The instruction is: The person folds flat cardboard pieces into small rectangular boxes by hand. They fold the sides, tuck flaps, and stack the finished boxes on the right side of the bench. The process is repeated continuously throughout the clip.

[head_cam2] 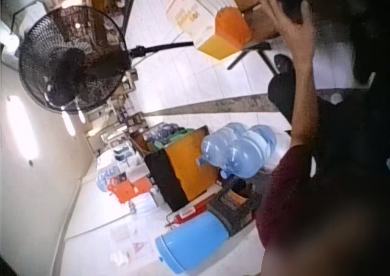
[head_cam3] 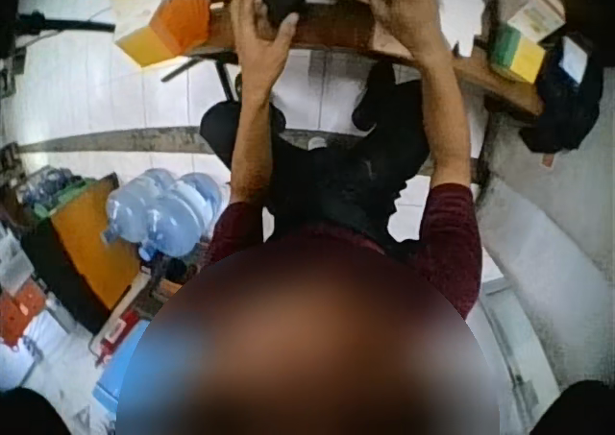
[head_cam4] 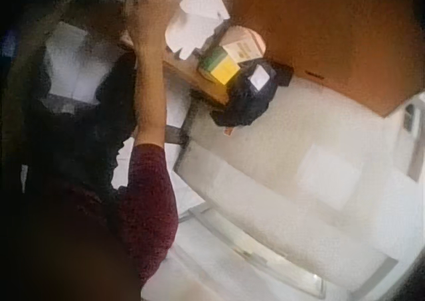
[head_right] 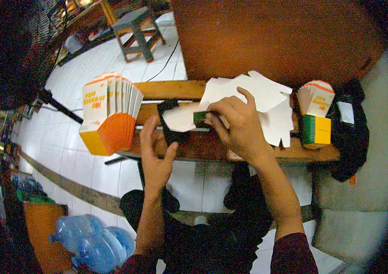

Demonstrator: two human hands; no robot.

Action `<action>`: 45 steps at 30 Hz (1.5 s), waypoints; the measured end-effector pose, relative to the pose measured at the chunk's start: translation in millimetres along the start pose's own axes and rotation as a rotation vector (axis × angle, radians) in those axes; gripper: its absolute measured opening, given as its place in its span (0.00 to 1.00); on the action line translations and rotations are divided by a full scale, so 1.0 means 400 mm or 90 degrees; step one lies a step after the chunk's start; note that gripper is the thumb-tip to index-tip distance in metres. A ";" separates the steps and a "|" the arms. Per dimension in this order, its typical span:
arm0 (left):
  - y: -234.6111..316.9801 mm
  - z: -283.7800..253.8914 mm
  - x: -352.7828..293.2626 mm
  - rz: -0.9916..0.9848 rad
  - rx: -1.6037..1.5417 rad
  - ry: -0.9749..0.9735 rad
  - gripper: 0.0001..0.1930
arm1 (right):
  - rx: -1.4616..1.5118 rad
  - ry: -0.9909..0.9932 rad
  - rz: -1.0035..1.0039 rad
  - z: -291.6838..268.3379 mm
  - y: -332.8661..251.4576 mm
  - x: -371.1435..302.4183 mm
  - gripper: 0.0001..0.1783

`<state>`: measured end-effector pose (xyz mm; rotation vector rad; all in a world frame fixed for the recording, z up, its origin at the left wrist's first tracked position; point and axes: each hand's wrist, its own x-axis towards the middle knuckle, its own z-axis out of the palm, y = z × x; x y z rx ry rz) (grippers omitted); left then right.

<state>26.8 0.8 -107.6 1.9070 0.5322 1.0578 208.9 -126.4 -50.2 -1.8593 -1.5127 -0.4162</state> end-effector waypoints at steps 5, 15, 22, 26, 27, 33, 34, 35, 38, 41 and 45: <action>-0.006 0.027 0.000 0.083 -0.131 -0.078 0.14 | 0.063 -0.078 0.008 0.016 -0.045 0.001 0.10; 0.013 0.059 -0.020 0.044 -0.130 -0.003 0.08 | 0.077 0.006 0.062 0.029 -0.050 -0.004 0.10; -0.004 0.056 -0.010 -0.371 -0.381 0.066 0.10 | 0.081 -0.038 -0.151 0.046 -0.104 -0.019 0.15; 0.010 0.057 -0.010 -0.266 -0.261 0.012 0.10 | 0.046 0.008 -0.168 0.059 -0.097 -0.015 0.14; 0.015 0.055 -0.011 -0.235 -0.233 0.005 0.10 | 0.033 0.021 -0.157 0.058 -0.091 -0.016 0.14; 0.039 0.037 -0.009 -0.130 -0.262 -0.046 0.13 | -0.013 0.028 -0.186 0.051 -0.076 -0.027 0.13; 0.039 0.033 -0.008 -0.116 -0.256 -0.054 0.14 | -0.016 0.034 -0.189 0.049 -0.077 -0.028 0.13; 0.039 0.030 -0.006 -0.101 -0.251 -0.062 0.14 | -0.020 0.037 -0.184 0.049 -0.078 -0.030 0.13; 0.036 0.022 -0.004 -0.063 -0.217 -0.086 0.14 | -0.010 0.034 -0.207 0.050 -0.080 -0.030 0.13; 0.031 0.021 -0.002 -0.060 -0.228 -0.097 0.14 | 0.019 0.006 -0.199 0.051 -0.079 -0.025 0.13; 0.022 0.016 0.002 -0.027 -0.222 -0.113 0.13 | 0.045 -0.017 -0.185 0.043 -0.084 -0.016 0.12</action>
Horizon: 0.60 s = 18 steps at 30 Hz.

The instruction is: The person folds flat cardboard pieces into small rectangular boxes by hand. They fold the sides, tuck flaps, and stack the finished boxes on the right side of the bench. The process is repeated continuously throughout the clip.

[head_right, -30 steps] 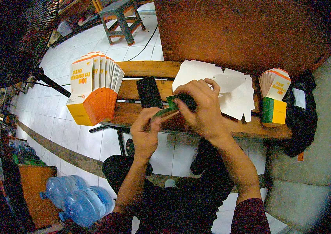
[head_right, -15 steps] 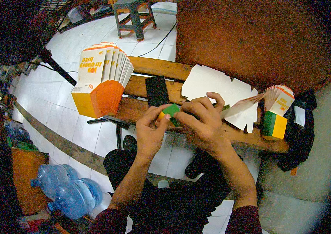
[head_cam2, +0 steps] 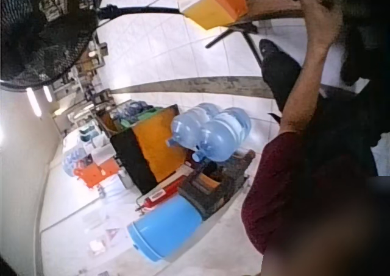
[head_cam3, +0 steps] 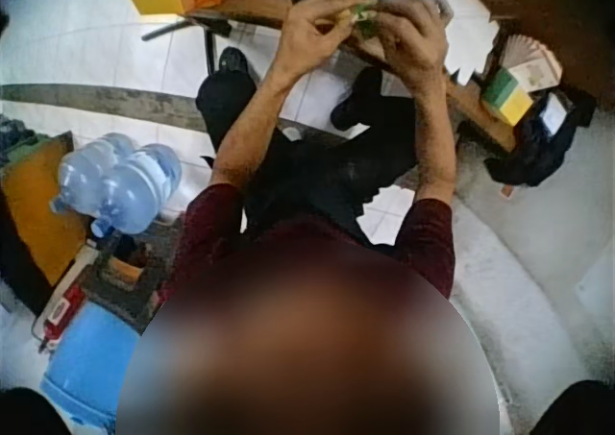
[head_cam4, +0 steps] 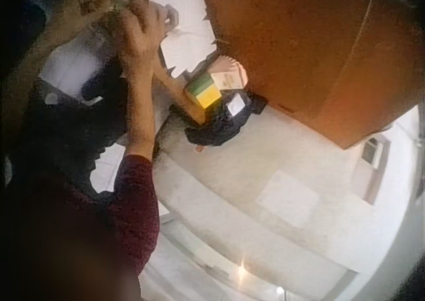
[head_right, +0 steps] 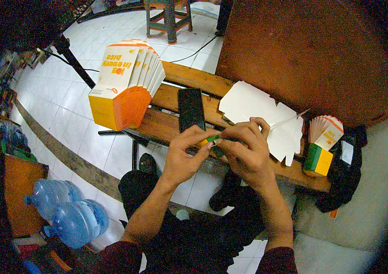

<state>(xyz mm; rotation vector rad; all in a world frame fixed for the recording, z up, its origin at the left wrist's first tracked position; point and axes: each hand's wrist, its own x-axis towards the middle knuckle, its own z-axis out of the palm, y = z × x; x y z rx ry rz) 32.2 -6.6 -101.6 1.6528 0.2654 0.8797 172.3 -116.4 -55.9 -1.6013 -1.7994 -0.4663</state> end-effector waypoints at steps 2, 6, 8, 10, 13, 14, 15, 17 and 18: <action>-0.001 -0.006 -0.002 0.014 0.005 -0.016 0.13 | 0.057 -0.006 0.049 -0.009 -0.006 0.007 0.11; -0.002 -0.004 -0.009 0.022 0.007 -0.026 0.13 | 0.102 -0.055 0.098 -0.034 -0.017 0.018 0.10; -0.003 0.011 -0.009 0.008 -0.018 -0.002 0.12 | 0.078 -0.039 0.136 -0.035 -0.025 0.022 0.11; -0.003 0.024 -0.006 -0.009 -0.016 0.010 0.12 | 0.056 -0.034 0.148 -0.040 -0.032 0.023 0.11; -0.002 0.036 -0.001 0.033 0.021 0.017 0.12 | 0.029 -0.057 0.180 -0.058 -0.036 0.020 0.12; -0.001 0.037 -0.002 0.019 0.023 0.006 0.12 | 0.015 -0.065 0.191 -0.063 -0.036 0.018 0.12; 0.001 0.041 -0.005 0.011 0.028 0.002 0.12 | 0.027 -0.058 0.205 -0.068 -0.035 0.017 0.12; 0.006 0.046 -0.011 0.014 0.023 -0.013 0.13 | 0.016 -0.066 0.185 -0.071 -0.034 0.015 0.10; 0.006 0.047 -0.012 0.010 0.036 -0.017 0.13 | 0.003 -0.069 0.190 -0.072 -0.032 0.016 0.10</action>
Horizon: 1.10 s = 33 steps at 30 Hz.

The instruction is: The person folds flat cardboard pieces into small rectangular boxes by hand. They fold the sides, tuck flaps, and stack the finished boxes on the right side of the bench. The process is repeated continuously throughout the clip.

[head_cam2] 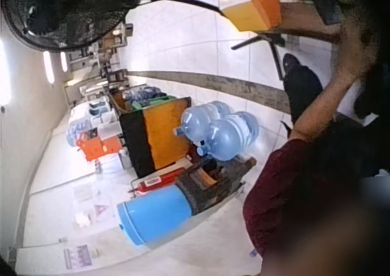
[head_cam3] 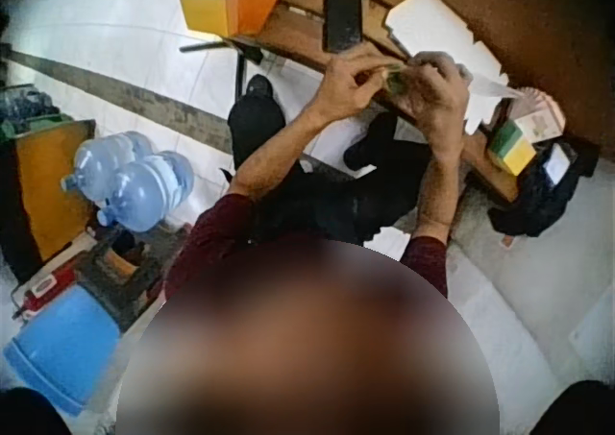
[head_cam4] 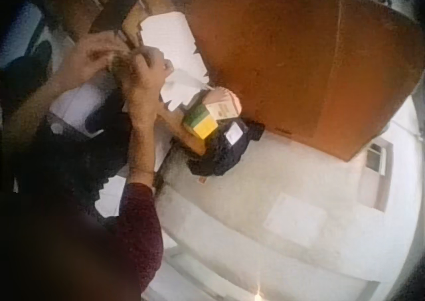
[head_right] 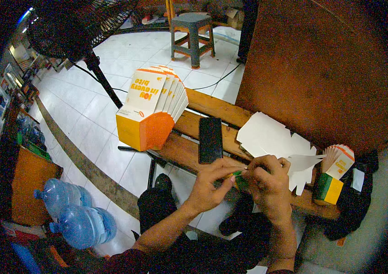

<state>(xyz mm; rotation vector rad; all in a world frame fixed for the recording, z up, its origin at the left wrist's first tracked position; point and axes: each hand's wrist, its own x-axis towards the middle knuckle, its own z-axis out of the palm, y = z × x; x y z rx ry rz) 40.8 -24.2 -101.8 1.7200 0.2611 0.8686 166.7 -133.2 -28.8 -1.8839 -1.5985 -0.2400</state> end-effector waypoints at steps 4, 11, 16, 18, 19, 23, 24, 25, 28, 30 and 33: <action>0.002 0.005 0.000 0.040 0.001 -0.023 0.12 | 0.012 -0.027 -0.003 -0.007 0.004 0.007 0.08; 0.015 0.016 -0.002 0.016 -0.001 -0.011 0.11 | 0.086 -0.063 0.159 -0.002 0.013 -0.018 0.17; 0.006 -0.013 0.010 0.035 0.033 -0.104 0.13 | 0.096 0.165 0.124 -0.033 0.050 -0.019 0.13; 0.015 -0.026 0.015 0.006 0.000 -0.083 0.12 | -0.067 0.282 -0.034 -0.054 0.062 -0.005 0.15; 0.028 -0.028 0.015 -0.002 -0.014 -0.049 0.13 | -0.088 0.307 -0.064 -0.054 0.057 -0.002 0.16; 0.136 -0.045 0.016 -0.109 -0.143 0.044 0.11 | -0.060 0.291 -0.202 -0.009 0.004 -0.007 0.24; 0.170 -0.051 0.019 -0.080 -0.144 0.048 0.11 | -0.058 0.269 -0.252 0.006 -0.004 -0.008 0.25; 0.203 -0.061 0.026 -0.061 -0.149 0.043 0.10 | -0.012 0.264 -0.218 0.020 -0.011 -0.012 0.26; 0.276 -0.075 0.059 0.054 -0.092 0.021 0.08 | 0.158 0.304 -0.153 0.033 -0.004 -0.021 0.26; 0.295 -0.085 0.076 0.120 -0.021 -0.020 0.08 | 0.384 0.345 -0.065 0.018 0.002 -0.038 0.25; 0.270 -0.077 0.085 0.263 0.122 0.058 0.08 | 0.614 0.330 0.221 0.026 -0.010 -0.059 0.20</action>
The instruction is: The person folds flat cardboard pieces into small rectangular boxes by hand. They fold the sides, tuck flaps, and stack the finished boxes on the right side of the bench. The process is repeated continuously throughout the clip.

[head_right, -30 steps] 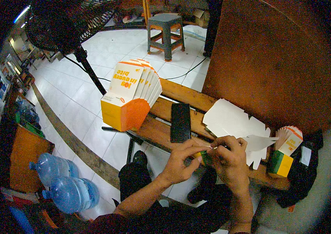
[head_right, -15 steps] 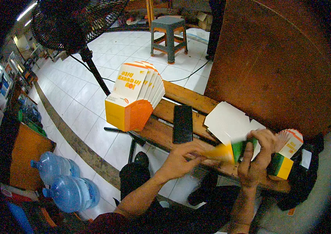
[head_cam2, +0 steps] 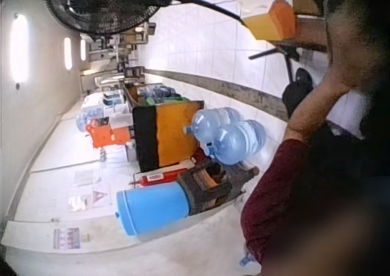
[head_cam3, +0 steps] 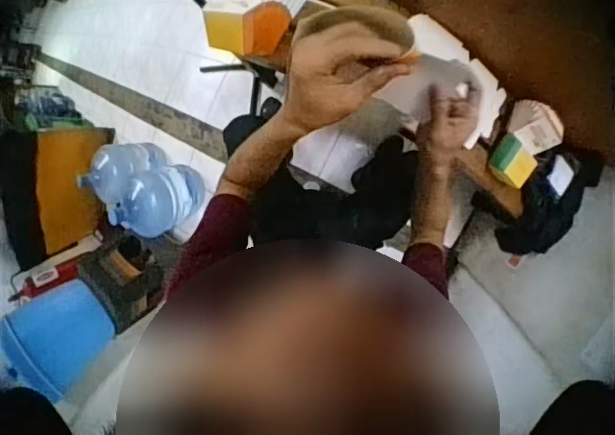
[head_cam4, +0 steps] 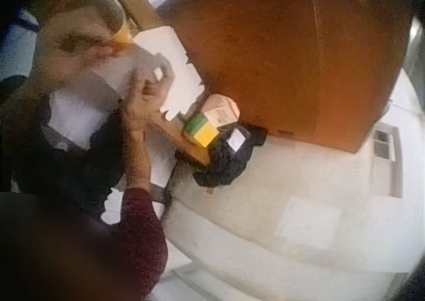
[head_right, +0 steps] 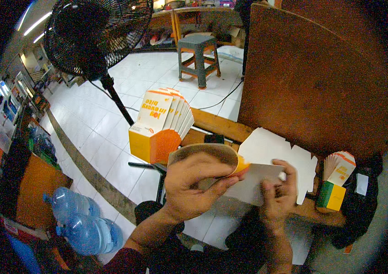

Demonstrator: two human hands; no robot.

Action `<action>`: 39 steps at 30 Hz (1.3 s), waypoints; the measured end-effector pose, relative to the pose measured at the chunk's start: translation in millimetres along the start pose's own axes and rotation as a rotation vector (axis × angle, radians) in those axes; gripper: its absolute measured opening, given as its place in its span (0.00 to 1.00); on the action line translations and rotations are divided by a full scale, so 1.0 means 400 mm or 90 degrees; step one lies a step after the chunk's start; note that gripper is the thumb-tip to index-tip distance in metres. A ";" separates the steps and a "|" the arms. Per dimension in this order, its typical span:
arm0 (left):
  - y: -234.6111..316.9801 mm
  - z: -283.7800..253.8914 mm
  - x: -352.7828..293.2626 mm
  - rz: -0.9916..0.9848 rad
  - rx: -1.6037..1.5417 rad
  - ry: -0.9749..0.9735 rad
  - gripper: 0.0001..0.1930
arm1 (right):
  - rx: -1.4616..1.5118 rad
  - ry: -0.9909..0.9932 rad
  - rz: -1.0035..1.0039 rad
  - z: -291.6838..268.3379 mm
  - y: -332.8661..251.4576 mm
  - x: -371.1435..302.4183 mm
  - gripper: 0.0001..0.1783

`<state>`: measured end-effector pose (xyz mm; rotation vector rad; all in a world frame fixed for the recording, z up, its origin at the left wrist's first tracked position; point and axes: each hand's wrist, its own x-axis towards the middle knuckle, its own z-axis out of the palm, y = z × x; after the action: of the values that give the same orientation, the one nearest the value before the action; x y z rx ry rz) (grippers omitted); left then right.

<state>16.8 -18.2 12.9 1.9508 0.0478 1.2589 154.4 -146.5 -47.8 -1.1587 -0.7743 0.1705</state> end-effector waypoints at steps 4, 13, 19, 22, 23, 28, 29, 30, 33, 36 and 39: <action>-0.075 0.040 -0.051 -0.023 0.073 0.053 0.08 | -0.085 0.054 0.089 0.039 0.057 -0.015 0.11; -0.184 0.041 -0.116 -0.182 0.057 0.018 0.08 | -0.122 -0.115 0.241 -0.015 0.084 0.025 0.08; -0.193 0.031 -0.107 -0.235 0.039 0.027 0.10 | -0.227 -0.257 0.231 0.018 0.047 0.119 0.09; -0.203 0.035 -0.104 -0.243 0.009 0.051 0.10 | -0.166 -0.256 0.268 0.034 0.062 0.101 0.07; -0.207 0.040 -0.103 -0.239 -0.001 0.062 0.10 | -0.197 -0.210 0.296 0.034 0.070 0.091 0.07; -0.221 0.090 -0.115 -0.257 -0.033 0.025 0.10 | -0.210 -0.073 0.304 0.014 0.083 0.058 0.10; -0.225 0.098 -0.117 -0.240 -0.030 0.012 0.10 | -0.221 -0.043 0.313 0.011 0.080 0.057 0.10; -0.228 0.103 -0.118 -0.249 -0.031 0.012 0.10 | -0.191 -0.066 0.289 0.012 0.075 0.053 0.10; -0.230 0.110 -0.118 -0.267 -0.020 0.005 0.10 | -0.171 -0.073 0.287 0.026 0.066 0.043 0.09; -0.228 0.113 -0.117 -0.280 -0.009 0.005 0.11 | -0.130 -0.071 0.218 0.039 0.074 0.043 0.09; -0.223 0.115 -0.116 -0.279 -0.015 0.008 0.11 | -0.180 -0.044 0.197 0.045 0.080 0.043 0.07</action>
<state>62.0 -4.7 -87.1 1.7865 0.4402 0.9735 164.2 -110.8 -64.6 -1.5467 -0.6913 0.3688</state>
